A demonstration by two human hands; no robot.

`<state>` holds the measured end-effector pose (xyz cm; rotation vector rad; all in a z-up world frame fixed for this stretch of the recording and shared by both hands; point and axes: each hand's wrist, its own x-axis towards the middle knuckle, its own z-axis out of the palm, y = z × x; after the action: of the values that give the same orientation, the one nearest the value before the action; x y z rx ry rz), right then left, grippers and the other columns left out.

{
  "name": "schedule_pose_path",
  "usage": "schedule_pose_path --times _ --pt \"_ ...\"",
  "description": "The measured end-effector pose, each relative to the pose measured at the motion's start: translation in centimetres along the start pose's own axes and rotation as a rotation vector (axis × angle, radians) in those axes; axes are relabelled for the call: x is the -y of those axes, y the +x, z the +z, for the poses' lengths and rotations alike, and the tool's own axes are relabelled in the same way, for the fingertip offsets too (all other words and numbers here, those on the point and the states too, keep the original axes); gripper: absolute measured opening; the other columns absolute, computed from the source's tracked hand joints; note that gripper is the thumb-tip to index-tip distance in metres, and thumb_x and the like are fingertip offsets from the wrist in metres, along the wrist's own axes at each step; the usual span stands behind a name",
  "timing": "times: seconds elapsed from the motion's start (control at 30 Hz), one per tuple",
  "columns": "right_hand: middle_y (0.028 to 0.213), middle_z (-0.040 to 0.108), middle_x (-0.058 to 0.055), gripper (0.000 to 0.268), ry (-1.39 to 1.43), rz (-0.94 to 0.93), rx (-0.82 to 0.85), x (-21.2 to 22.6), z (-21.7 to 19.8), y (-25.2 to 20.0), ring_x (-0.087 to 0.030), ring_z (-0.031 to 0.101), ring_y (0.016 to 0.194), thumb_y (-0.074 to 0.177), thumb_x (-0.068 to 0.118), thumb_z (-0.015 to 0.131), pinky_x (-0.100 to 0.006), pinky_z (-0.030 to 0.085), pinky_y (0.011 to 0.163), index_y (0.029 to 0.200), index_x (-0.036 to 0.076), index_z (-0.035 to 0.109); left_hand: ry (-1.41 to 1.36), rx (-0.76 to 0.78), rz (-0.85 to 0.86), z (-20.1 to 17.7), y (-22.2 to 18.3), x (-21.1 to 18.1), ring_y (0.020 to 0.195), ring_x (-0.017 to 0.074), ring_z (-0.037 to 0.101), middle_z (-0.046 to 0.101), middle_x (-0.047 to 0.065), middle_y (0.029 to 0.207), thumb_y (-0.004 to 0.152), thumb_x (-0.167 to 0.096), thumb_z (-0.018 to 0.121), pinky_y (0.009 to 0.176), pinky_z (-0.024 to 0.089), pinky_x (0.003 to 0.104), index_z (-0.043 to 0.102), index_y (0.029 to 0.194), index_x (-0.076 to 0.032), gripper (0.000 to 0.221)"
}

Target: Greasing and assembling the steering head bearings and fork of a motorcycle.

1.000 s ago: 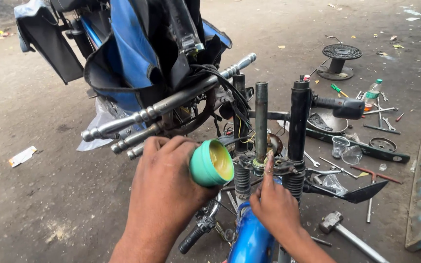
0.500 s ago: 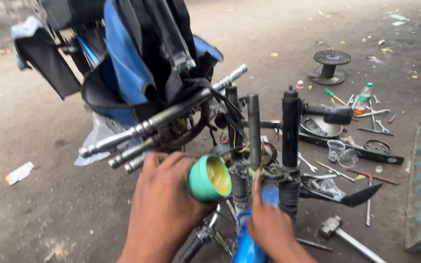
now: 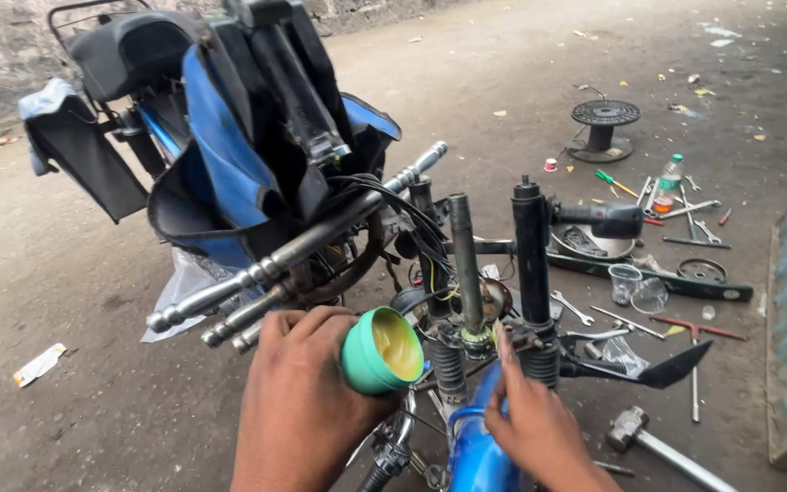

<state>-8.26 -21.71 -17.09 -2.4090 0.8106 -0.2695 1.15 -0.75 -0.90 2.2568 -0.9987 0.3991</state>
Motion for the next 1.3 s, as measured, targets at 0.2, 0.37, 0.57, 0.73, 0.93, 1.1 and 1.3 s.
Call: schedule_pose_path --times 0.2,0.37,0.57,0.73,0.93,1.1,1.3 --pt "0.085 0.077 -0.013 0.125 0.177 0.074 -0.028 0.0 0.9 4.4 -0.035 0.075 0.083 0.073 0.017 0.073 -0.046 0.059 0.083 0.165 0.018 -0.011 0.045 0.036 -0.008 1.0 0.5 0.1 0.1 0.0297 0.059 0.074 -0.003 0.114 0.045 -0.024 0.096 0.09 0.051 0.04 0.079 0.103 -0.016 0.061" --pt "0.088 0.073 -0.022 0.125 -0.143 0.049 -0.034 -0.6 3.5 4.2 -0.043 0.071 0.085 0.08 0.029 0.077 -0.053 0.058 0.083 0.16 0.01 -0.018 0.064 0.067 -0.052 0.5 0.5 0.2 0.101 0.0287 0.059 0.074 -0.003 0.115 0.047 -0.028 0.098 0.09 0.051 0.04 0.079 0.105 -0.017 0.061" --pt "0.092 0.075 -0.018 0.113 -0.295 0.084 0.102 -0.5 0.1 0.1 -0.041 0.073 0.089 0.084 0.038 0.075 -0.053 0.058 0.086 0.162 0.031 -0.007 0.069 0.082 -0.052 0.8 0.5 0.7 0.103 0.0279 0.059 0.074 -0.003 0.114 0.049 -0.029 0.097 0.091 0.05 0.041 0.079 0.103 -0.016 0.059" --pt "0.089 0.078 -0.014 0.115 -0.064 0.041 0.019 -1.3 1.6 2.9 -0.037 0.075 0.086 0.079 0.027 0.074 -0.049 0.06 0.08 0.165 0.021 -0.002 0.051 0.058 0.002 1.4 0.4 0.5 0.103 0.0296 0.06 0.075 -0.002 0.108 0.048 -0.027 0.096 0.093 0.051 0.042 0.08 0.102 -0.016 0.058" --pt "0.091 0.079 -0.01 0.119 0.037 0.038 0.104 -0.6 -0.7 2.3 -0.033 0.077 0.087 0.077 0.03 0.078 -0.045 0.059 0.083 0.166 0.028 0.0 0.055 0.063 -0.002 1.1 1.0 1.2 0.108 0.0331 0.059 0.075 0.0 0.115 0.045 -0.025 0.097 0.092 0.05 0.045 0.08 0.105 -0.016 0.063" --pt "0.091 0.078 -0.015 0.121 0.146 0.039 0.124 0.3 0.3 3.3 -0.033 0.078 0.083 0.076 0.027 0.074 -0.045 0.064 0.081 0.161 0.015 -0.012 0.084 0.125 -0.053 1.7 0.9 0.5 0.11 0.0288 0.059 0.075 -0.002 0.111 0.048 -0.027 0.096 0.099 0.05 0.044 0.079 0.104 -0.018 0.059" --pt "0.098 0.073 -0.023 0.13 -0.178 0.072 0.098 1.6 1.2 1.5 -0.042 0.072 0.09 0.08 0.032 0.076 -0.051 0.058 0.085 0.164 0.012 -0.022 0.045 0.124 -0.056 0.8 0.4 0.6 0.116 0.0342 0.056 0.072 0.0 0.119 0.043 -0.025 0.098 0.095 0.049 0.046 0.08 0.107 -0.018 0.067"
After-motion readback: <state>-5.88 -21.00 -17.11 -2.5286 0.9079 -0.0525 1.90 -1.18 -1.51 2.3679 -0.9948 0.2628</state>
